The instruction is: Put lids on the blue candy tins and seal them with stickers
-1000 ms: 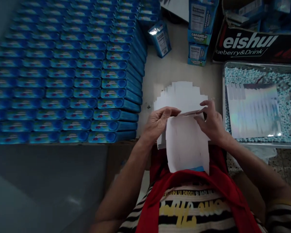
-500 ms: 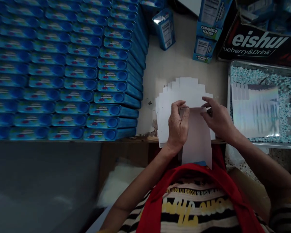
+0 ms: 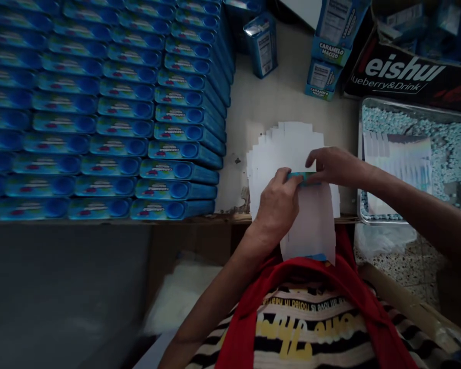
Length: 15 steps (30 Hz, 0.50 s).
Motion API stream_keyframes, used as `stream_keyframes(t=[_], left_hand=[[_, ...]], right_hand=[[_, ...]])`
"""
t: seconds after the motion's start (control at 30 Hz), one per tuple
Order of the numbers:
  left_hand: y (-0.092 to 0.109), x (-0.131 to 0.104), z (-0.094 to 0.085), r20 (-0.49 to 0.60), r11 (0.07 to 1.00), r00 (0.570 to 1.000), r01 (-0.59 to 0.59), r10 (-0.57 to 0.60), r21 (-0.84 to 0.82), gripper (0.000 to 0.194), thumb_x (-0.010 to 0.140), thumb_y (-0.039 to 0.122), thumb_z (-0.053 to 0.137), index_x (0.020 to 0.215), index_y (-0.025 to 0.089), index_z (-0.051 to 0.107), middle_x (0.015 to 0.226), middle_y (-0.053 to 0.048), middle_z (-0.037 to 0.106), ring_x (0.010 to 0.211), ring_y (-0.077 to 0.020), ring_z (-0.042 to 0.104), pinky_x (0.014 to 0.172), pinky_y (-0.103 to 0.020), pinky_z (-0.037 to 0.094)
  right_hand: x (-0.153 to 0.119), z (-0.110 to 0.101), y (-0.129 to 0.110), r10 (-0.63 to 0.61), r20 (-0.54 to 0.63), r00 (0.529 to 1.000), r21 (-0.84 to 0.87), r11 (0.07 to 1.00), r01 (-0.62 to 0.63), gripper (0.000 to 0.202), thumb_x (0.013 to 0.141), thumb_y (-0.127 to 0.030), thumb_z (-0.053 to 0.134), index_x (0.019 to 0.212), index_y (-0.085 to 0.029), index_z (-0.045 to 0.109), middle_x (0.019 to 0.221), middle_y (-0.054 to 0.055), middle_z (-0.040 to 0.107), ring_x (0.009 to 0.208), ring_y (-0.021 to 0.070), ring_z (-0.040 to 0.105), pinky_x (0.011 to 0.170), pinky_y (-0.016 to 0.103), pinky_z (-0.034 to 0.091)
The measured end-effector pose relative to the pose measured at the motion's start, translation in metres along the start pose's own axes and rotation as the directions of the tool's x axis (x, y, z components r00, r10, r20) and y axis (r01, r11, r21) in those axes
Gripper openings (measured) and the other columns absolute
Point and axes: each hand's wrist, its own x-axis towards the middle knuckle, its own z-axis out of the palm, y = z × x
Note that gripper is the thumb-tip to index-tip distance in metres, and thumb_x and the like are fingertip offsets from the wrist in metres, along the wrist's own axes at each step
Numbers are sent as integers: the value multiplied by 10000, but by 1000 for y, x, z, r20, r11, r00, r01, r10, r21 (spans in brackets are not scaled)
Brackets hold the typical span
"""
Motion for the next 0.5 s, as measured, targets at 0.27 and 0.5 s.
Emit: stream_keyframes(t=[0.27,0.5], left_hand=[[1,-9,3,-26,967,996,79,-88,-242,327,911,56,607,1162,200,759,1484,-133,646,1386,-297,641,1153,-467,578],[-44,-53,-39,-137,868,986,15,-96,-497,310,1042,317,626,1346,269,659,1396,-102,711,1309,-261,702,1127,-487,594]], right_hand=[[23,11,-41,-125,131,983,-525,833,176,278,985,-324,598,1076,-159,803,998,170,781,989,314,719,839,376,473],[54,52,-27,-266,-82,961,-279,931,234,135,951,-294,727,855,-204,758,830,84,724,973,263,709,914,408,508]])
